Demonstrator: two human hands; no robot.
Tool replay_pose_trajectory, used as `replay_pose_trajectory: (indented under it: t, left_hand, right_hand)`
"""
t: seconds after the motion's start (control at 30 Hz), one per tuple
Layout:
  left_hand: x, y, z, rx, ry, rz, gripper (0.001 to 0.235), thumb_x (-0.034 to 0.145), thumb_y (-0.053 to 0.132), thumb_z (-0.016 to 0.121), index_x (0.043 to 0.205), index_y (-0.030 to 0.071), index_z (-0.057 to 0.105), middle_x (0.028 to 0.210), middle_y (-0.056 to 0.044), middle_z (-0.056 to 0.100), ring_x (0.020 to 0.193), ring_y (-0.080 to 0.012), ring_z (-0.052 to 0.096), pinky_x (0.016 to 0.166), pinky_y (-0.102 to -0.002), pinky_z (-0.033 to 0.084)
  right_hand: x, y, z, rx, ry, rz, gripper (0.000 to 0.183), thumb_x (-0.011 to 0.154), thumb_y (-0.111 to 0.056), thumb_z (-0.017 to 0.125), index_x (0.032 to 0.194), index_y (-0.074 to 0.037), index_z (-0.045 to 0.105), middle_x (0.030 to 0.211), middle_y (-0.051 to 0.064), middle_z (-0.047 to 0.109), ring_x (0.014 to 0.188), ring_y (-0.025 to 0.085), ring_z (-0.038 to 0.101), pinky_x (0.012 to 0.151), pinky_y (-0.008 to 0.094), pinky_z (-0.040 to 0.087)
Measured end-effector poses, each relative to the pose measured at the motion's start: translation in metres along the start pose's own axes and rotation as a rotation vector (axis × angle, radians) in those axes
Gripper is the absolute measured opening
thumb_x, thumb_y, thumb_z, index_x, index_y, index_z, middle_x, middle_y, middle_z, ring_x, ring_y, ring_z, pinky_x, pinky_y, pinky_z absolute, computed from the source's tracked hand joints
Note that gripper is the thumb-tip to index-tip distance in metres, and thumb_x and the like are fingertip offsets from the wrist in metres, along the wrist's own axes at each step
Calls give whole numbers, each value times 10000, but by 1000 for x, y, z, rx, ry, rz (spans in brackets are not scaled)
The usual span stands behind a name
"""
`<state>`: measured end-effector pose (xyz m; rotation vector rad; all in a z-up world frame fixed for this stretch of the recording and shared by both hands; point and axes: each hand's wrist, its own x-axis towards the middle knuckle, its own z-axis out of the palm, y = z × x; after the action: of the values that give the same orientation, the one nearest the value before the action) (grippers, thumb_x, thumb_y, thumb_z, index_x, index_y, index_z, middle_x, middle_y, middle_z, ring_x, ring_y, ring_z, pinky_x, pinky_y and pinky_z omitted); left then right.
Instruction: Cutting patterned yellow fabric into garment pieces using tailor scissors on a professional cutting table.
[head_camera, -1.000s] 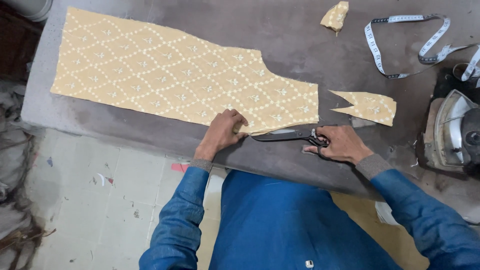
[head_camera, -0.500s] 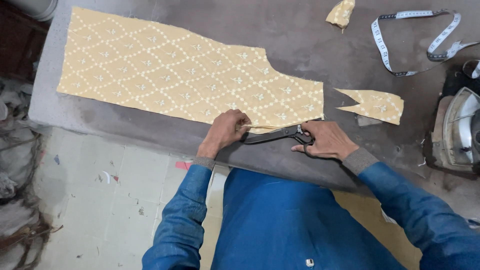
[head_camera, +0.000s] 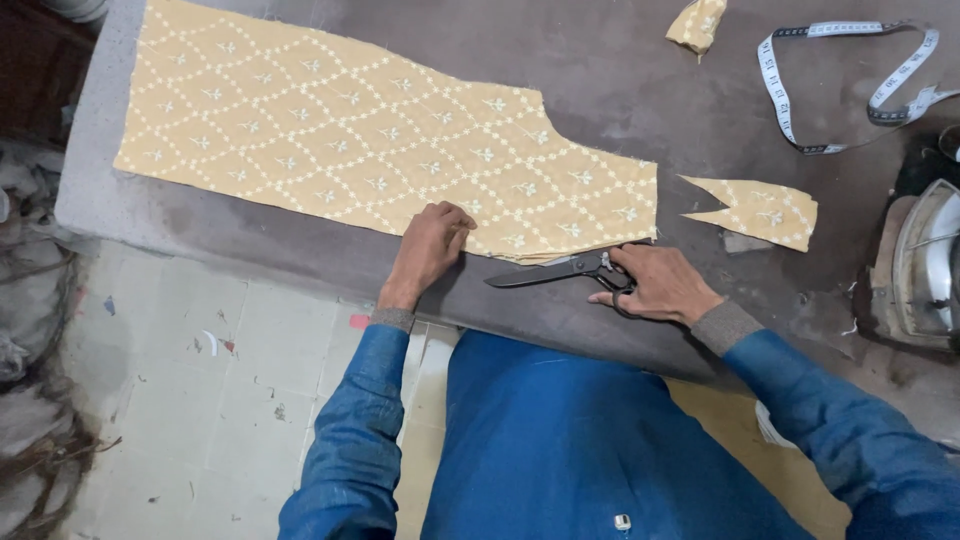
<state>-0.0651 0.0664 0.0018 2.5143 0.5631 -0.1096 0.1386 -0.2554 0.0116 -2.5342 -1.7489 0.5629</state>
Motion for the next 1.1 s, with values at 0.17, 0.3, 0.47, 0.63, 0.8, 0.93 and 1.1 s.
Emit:
replay_pose_trajectory:
  t: [0.17, 0.3, 0.47, 0.63, 0.8, 0.93, 1.1]
  left_hand:
    - [-1, -8, -2, -172, 17, -9, 179, 995, 125, 626, 1110, 185, 749, 1142, -54, 714, 1167, -263, 651, 991, -393, 521]
    - [-2, -10, -4, -72, 85, 27, 292, 984, 271, 704, 1267, 204, 672, 1340, -65, 615, 1318, -259, 555, 1063, -401, 499]
    - [-6, 0, -10, 204, -27, 11, 751, 1053, 680, 394, 1612, 178, 357, 1715, -100, 234, 1587, -285, 177, 1294, -517, 160]
    - [-4, -8, 3, 260, -114, -15, 774, 1091, 654, 208, 1685, 174, 79, 1761, -71, -14, 1614, -276, -45, 1311, -537, -24]
    - [-1, -10, 8, 261, -128, -22, 777, 1083, 666, 187, 1685, 190, 66, 1759, -55, -30, 1613, -262, -58, 1311, -536, -28]
    - [6, -13, 2, 240, -108, -59, 816, 1042, 730, 163, 1656, 195, 208, 1742, -53, 104, 1608, -248, 58, 1306, -535, 35]
    - [40, 12, -4, 283, -86, 33, 888, 988, 801, 190, 1653, 214, 225, 1745, -43, 114, 1609, -250, 66, 1310, -536, 29]
  right_hand:
    - [-1, -2, -4, -5, -3, 10, 557, 846, -767, 572, 895, -215, 512, 775, 5, 548, 880, 203, 704, 737, 322, 542]
    - [-1, -3, -3, -5, -27, 28, 551, 885, -768, 525, 898, -217, 521, 765, -13, 551, 852, 184, 699, 728, 302, 539]
    - [0, 4, 8, -29, -19, 33, 552, 886, -796, 497, 869, -245, 527, 754, -39, 574, 832, 159, 697, 713, 279, 540]
    - [2, 10, 14, -62, 45, 25, 542, 842, -783, 546, 865, -242, 515, 768, -4, 600, 853, 177, 713, 717, 311, 558]
    - [1, 13, 16, -41, 31, 6, 524, 865, -756, 537, 867, -232, 525, 778, 9, 622, 850, 227, 720, 732, 366, 560]
    - [4, 8, 11, -67, -23, 7, 526, 878, -771, 510, 875, -246, 527, 794, -1, 626, 858, 218, 726, 747, 352, 565]
    - [2, 10, 7, -69, -31, -3, 555, 877, -791, 496, 892, -237, 523, 819, 5, 632, 888, 221, 730, 741, 353, 564]
